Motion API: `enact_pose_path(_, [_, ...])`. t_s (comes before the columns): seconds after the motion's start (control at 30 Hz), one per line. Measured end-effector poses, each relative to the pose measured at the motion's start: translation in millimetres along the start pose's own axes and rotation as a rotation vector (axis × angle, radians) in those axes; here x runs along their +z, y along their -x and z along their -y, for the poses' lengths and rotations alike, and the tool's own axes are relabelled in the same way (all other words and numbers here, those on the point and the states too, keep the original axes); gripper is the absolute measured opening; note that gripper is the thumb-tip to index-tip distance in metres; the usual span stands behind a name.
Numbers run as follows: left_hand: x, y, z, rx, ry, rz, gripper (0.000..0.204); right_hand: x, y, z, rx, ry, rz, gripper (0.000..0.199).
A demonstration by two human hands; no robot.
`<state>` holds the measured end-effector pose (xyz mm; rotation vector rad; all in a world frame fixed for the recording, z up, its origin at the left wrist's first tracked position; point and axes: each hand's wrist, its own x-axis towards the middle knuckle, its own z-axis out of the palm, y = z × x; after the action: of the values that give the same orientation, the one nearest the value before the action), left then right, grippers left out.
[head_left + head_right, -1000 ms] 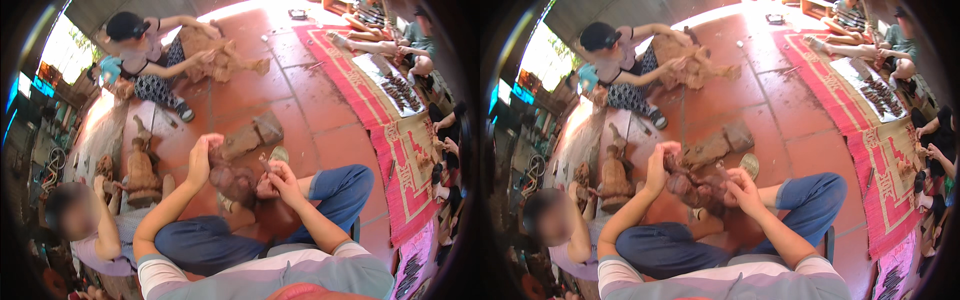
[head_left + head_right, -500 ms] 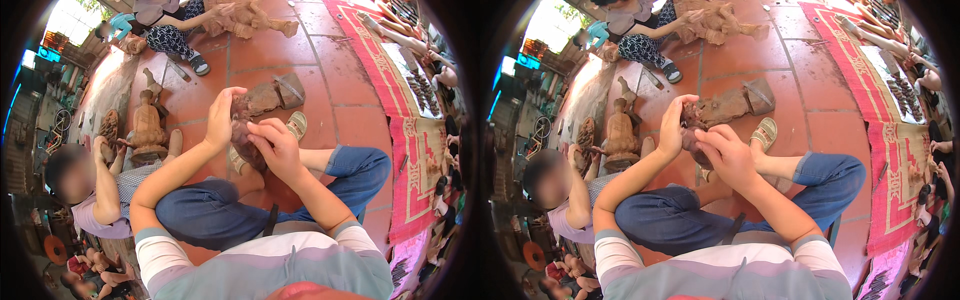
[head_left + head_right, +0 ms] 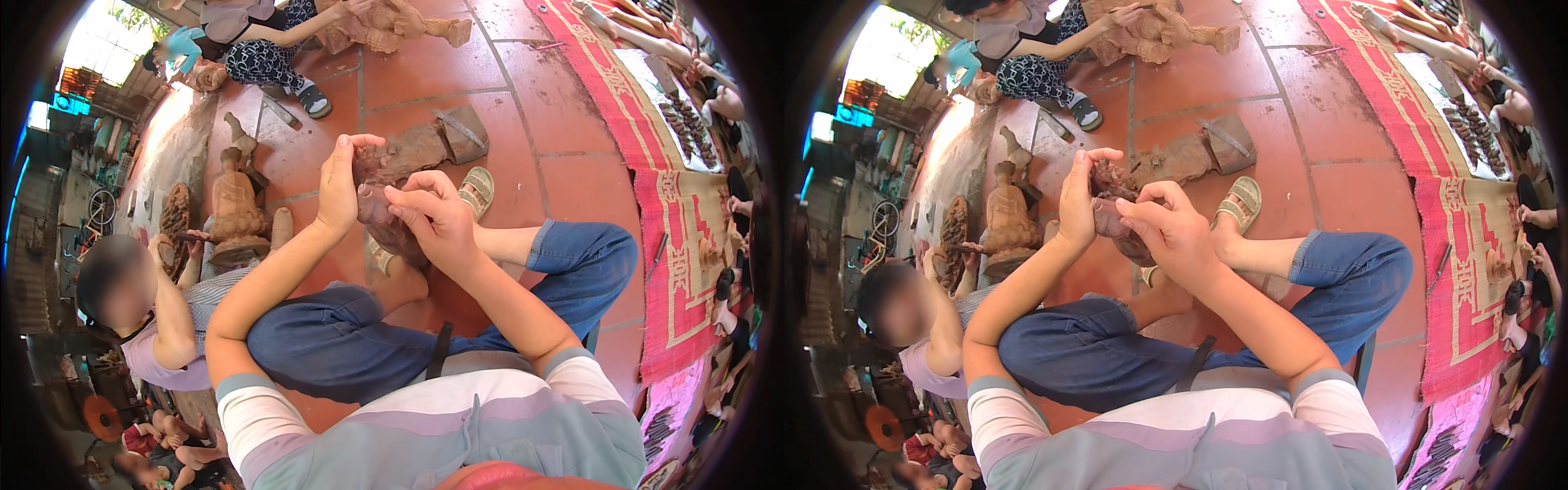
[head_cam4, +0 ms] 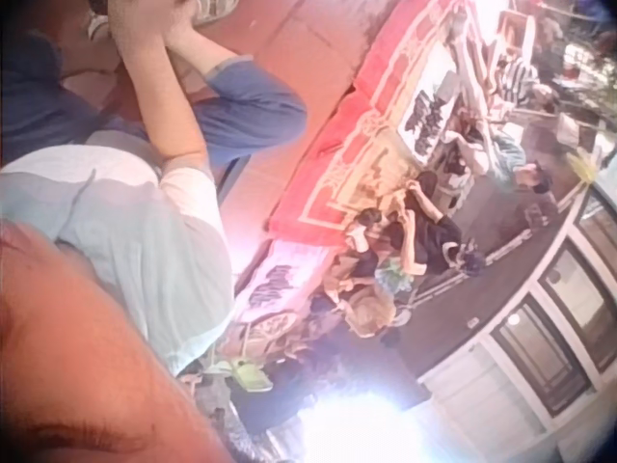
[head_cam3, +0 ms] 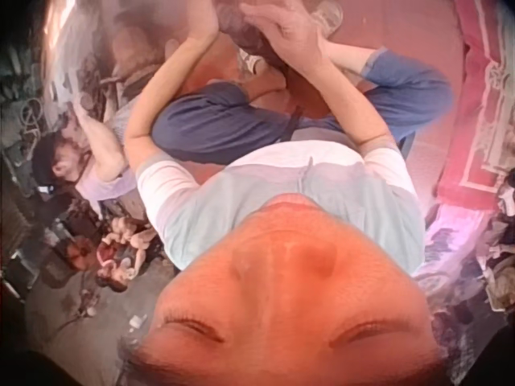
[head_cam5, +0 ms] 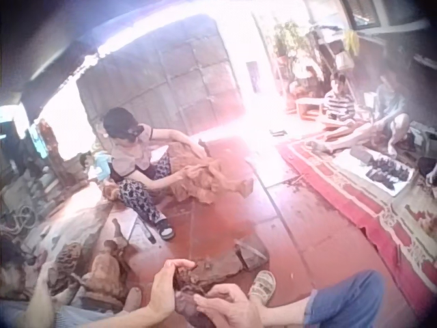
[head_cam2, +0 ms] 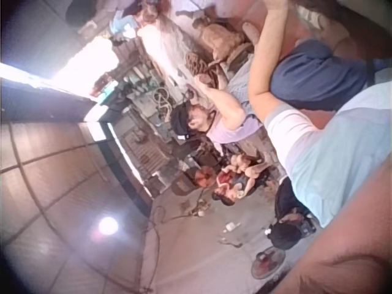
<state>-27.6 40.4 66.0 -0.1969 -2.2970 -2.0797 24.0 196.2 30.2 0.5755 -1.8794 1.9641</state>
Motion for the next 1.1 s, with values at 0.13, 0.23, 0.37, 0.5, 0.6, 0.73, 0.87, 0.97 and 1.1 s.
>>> enact_pose_path(0.13, [-7.1,-10.7,9.6,-0.085,0.103,0.006,0.052,-24.3,30.0,-47.5,-0.112,0.211,-0.025,0.020])
enact_pose_path(0.23, [4.6,-11.3,12.7,-0.082,0.096,-0.024,0.055,-37.0,27.4,-52.4,-0.120,0.216,-0.073,0.021])
enact_pose_path(0.37, [-5.8,-5.5,8.8,-0.046,-0.020,-0.049,0.054,-6.4,-2.5,-0.6,-0.160,0.060,-0.026,0.020])
enact_pose_path(0.5, [-5.9,-12.0,14.5,-0.127,0.111,-0.054,0.054,-13.2,24.8,-38.6,-0.219,0.081,-0.074,0.014])
enact_pose_path(0.6, [4.7,-14.6,7.7,-0.126,0.090,-0.038,0.054,-39.9,47.0,-60.0,0.021,0.157,-0.173,0.012])
enact_pose_path(0.73, [-2.9,-9.8,19.2,-0.202,0.236,-0.153,0.053,-5.9,-3.9,-9.5,-0.119,0.157,0.008,0.012])
enact_pose_path(0.87, [-9.5,-13.1,17.6,-0.152,0.151,-0.081,0.055,8.4,-17.5,-3.1,-0.086,0.109,-0.087,0.013])
enact_pose_path(0.97, [-9.0,-12.9,13.7,-0.215,0.144,-0.135,0.056,1.4,4.7,-18.6,-0.104,0.125,-0.125,0.012])
enact_pose_path(1.1, [-2.4,-16.0,14.5,-0.214,0.136,-0.105,0.056,-37.1,40.4,-54.2,0.108,0.107,-0.130,0.012])
